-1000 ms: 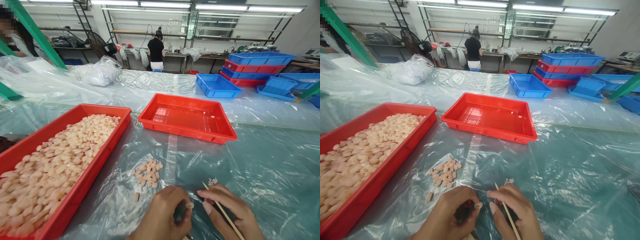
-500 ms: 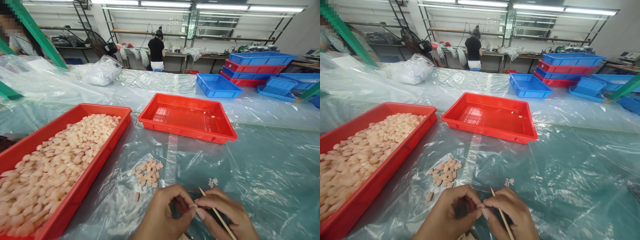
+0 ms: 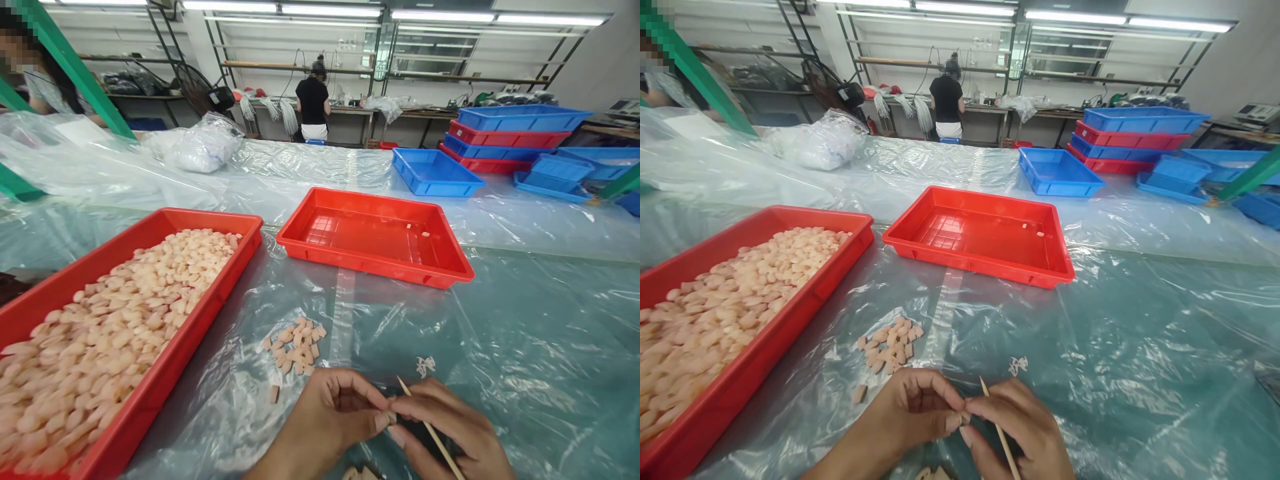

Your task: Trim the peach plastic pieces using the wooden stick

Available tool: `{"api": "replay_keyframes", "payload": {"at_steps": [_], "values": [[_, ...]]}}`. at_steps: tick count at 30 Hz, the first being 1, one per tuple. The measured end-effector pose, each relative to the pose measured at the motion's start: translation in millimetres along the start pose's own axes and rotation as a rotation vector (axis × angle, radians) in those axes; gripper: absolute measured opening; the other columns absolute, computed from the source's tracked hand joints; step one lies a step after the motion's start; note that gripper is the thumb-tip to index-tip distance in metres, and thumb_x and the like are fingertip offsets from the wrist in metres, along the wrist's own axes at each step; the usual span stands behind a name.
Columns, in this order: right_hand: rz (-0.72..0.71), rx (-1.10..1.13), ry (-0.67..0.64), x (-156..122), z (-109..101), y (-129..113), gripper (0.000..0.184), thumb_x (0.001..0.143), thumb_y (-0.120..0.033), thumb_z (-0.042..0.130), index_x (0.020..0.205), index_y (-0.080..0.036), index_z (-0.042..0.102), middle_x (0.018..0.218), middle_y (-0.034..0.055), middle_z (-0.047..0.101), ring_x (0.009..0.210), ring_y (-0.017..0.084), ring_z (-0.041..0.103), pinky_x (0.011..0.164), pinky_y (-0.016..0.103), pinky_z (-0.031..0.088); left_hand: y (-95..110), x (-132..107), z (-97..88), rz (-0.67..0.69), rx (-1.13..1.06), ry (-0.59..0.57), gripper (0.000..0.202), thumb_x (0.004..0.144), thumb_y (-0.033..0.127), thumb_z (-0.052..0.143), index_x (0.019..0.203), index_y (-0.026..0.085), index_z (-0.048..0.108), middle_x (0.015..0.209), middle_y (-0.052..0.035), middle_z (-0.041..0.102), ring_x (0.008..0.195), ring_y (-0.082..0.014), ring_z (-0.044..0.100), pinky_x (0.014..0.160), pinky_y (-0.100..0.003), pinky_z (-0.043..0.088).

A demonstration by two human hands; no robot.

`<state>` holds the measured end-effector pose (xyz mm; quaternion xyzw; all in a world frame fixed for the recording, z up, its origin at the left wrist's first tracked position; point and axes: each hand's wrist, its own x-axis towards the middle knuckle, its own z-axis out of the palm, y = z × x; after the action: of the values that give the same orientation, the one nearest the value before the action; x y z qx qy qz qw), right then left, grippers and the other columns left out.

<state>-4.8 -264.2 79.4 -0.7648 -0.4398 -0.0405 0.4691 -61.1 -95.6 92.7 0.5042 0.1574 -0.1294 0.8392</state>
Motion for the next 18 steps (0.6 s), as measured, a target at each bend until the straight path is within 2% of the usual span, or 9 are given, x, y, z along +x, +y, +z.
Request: {"api": "replay_keyframes", "payload": {"at_steps": [5, 9, 18], "values": [[-0.017, -0.036, 0.037, -3.0, 1.0, -2.6, 0.030, 0.072, -0.004, 0.063, 0.096, -0.022, 0.060, 0.073, 0.0011, 0.065, 0.062, 0.013, 0.061, 0.055, 0.023, 0.052, 0.8, 0.1, -0.2, -0.002, -0.032, 0.040, 0.028, 0.059, 0.020, 0.081, 0.081, 0.011, 0.067, 0.068, -0.0026, 0.066, 0.058, -0.0069, 0.058, 0.058, -0.016, 0.045], [-0.025, -0.077, 0.096, -3.8, 0.9, -7.1, 0.032, 0.070, -0.002, 0.064, 0.095, -0.023, 0.060, 0.072, 0.0011, 0.066, 0.060, 0.013, 0.060, 0.055, 0.023, 0.052, 3.1, 0.7, -0.4, -0.044, -0.053, 0.035, 0.027, 0.062, 0.024, 0.078, 0.082, 0.010, 0.066, 0.062, -0.0023, 0.065, 0.053, -0.0074, 0.057, 0.054, -0.017, 0.045], [-0.077, -0.111, 0.066, -3.6, 2.0, -5.2, 0.033, 0.070, -0.002, 0.064, 0.096, -0.022, 0.059, 0.068, 0.0017, 0.064, 0.056, 0.014, 0.058, 0.050, 0.026, 0.050, -0.2, 4.5, -0.5, -0.051, -0.084, 0.041, 0.033, 0.056, 0.020, 0.082, 0.081, 0.011, 0.064, 0.061, 0.0002, 0.062, 0.050, -0.0044, 0.052, 0.051, -0.014, 0.040]]}}
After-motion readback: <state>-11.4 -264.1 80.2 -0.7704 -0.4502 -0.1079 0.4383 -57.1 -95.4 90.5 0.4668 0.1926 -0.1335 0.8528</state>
